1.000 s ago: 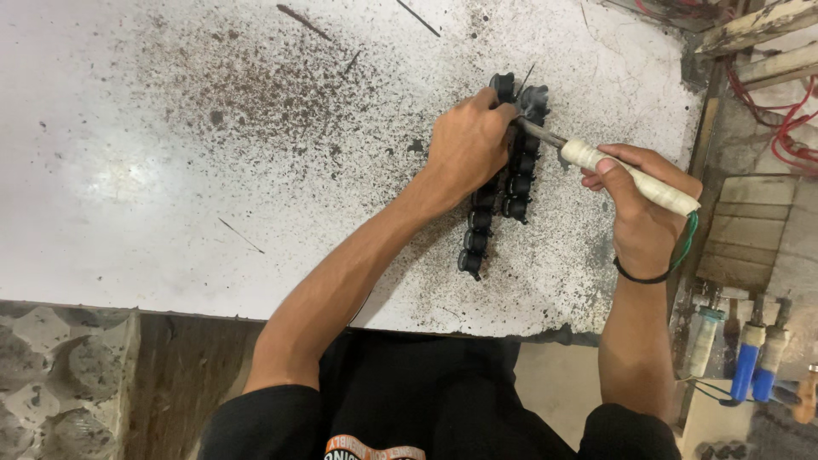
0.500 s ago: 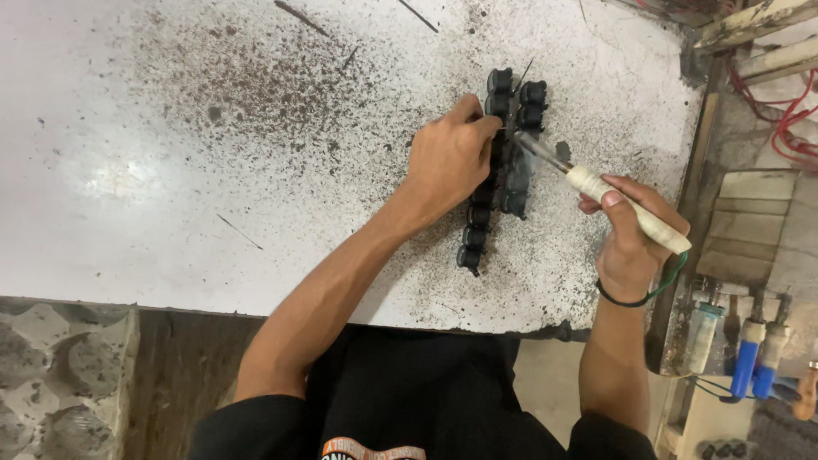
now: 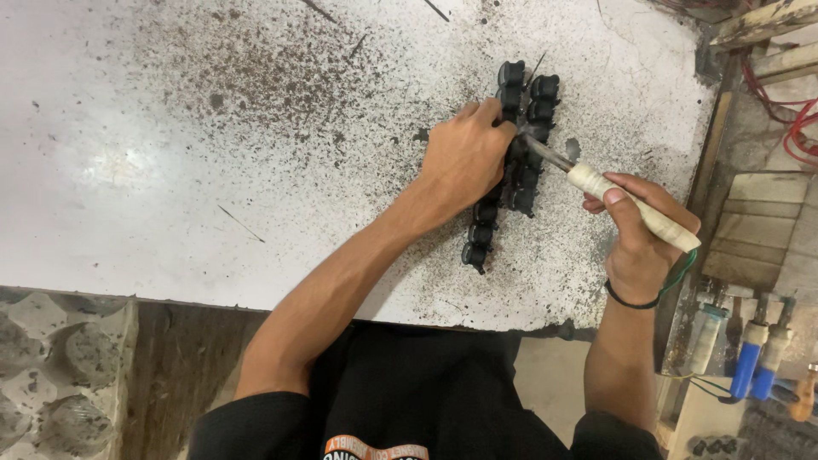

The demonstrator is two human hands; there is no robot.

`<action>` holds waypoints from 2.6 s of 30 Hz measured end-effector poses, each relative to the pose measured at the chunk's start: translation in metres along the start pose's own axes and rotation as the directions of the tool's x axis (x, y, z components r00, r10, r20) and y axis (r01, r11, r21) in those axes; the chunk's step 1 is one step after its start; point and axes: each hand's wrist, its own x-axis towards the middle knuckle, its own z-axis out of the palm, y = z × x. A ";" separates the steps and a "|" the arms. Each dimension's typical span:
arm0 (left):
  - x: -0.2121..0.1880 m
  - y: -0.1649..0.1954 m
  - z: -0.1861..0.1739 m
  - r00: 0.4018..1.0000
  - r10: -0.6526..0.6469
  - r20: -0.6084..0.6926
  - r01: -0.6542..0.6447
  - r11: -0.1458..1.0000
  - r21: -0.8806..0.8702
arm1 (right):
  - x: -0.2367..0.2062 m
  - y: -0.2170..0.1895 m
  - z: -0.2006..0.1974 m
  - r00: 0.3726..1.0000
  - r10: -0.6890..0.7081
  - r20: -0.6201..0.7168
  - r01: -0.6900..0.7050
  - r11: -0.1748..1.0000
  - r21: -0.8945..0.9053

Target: The person uses a soldering iron to solder wires onto rows of black plastic connector components on a workbench, working unit by unit along the rows. They then use a red test probe on the soldered units, sort finished components into plastic trays, and return to soldering more units.

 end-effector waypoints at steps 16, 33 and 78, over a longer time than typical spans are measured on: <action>0.006 -0.001 0.012 0.997 -0.079 -0.008 0.076 0.982 -0.173 | 0.007 -0.026 0.004 0.996 0.039 0.080 -0.029 0.992 -0.121; -0.026 0.001 -0.001 0.995 -0.010 -0.095 0.001 0.995 -0.103 | -0.036 0.007 -0.003 0.994 -0.073 -0.080 0.075 0.997 0.025; -0.015 0.003 0.001 0.997 -0.046 -0.065 0.024 0.955 -0.296 | -0.028 -0.030 0.007 0.996 -0.068 0.060 0.082 0.962 -0.259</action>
